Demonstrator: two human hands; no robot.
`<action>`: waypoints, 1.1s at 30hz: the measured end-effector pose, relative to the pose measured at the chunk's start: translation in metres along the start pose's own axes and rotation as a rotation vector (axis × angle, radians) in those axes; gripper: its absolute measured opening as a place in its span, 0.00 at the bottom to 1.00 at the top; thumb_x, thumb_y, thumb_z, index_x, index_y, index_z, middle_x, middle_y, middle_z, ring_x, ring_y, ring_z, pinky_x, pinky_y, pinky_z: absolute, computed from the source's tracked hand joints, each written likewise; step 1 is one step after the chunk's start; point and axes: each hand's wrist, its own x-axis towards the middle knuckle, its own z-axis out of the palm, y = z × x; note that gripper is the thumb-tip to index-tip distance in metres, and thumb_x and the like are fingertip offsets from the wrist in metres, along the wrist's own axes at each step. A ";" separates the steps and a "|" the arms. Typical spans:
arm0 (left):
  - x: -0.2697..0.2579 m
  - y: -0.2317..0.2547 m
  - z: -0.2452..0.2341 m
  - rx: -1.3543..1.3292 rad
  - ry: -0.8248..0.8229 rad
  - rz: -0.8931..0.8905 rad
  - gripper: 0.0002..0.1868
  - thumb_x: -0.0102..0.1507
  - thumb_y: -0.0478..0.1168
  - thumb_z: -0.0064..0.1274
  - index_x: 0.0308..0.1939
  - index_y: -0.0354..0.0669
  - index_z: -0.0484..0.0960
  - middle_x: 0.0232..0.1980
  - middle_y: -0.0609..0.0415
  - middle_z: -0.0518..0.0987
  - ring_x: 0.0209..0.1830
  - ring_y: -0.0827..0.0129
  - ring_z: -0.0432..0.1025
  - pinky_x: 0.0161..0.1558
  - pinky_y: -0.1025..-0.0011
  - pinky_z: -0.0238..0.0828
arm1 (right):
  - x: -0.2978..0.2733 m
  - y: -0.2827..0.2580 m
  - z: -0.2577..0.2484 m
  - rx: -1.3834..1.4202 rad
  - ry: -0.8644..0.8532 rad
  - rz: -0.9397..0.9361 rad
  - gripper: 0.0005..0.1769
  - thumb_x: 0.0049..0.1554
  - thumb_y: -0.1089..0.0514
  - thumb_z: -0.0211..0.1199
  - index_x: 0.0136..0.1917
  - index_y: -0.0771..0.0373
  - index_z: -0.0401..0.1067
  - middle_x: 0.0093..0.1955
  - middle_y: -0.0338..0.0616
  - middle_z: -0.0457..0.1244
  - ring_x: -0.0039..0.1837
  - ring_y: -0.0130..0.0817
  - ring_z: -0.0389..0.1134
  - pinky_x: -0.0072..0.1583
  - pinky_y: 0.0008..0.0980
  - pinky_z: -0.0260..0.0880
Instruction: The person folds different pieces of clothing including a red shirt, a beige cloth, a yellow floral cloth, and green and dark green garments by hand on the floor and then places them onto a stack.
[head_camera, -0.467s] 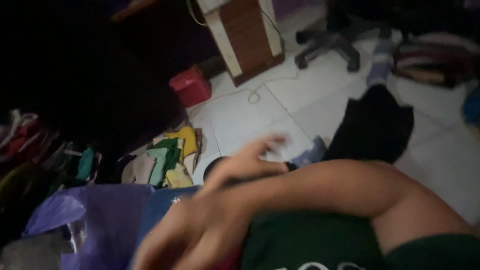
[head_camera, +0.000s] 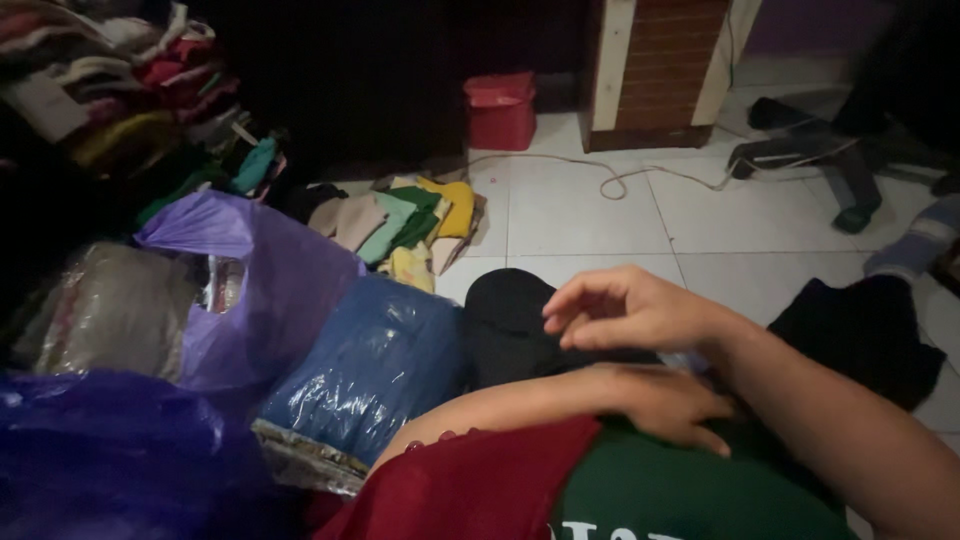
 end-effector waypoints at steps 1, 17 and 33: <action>-0.002 0.011 -0.002 -0.002 -0.027 -0.014 0.30 0.69 0.56 0.45 0.72 0.48 0.69 0.63 0.39 0.79 0.63 0.50 0.75 0.64 0.56 0.72 | 0.002 0.008 -0.004 0.034 0.043 0.003 0.21 0.55 0.63 0.67 0.62 0.66 0.73 0.57 0.48 0.71 0.57 0.34 0.74 0.61 0.36 0.76; -0.011 0.052 -0.015 0.077 0.054 0.139 0.26 0.65 0.46 0.52 0.66 0.42 0.74 0.61 0.40 0.79 0.61 0.49 0.75 0.61 0.56 0.71 | -0.003 0.022 -0.003 0.036 0.077 0.074 0.23 0.56 0.59 0.68 0.64 0.65 0.72 0.58 0.47 0.70 0.61 0.31 0.70 0.63 0.33 0.72; -0.082 0.088 -0.123 -0.456 0.494 0.375 0.23 0.73 0.45 0.57 0.70 0.40 0.74 0.57 0.48 0.84 0.61 0.68 0.79 0.66 0.68 0.78 | -0.064 -0.032 -0.042 0.941 -0.049 -0.825 0.57 0.54 0.16 0.45 0.83 0.53 0.49 0.77 0.73 0.55 0.72 0.65 0.64 0.68 0.66 0.67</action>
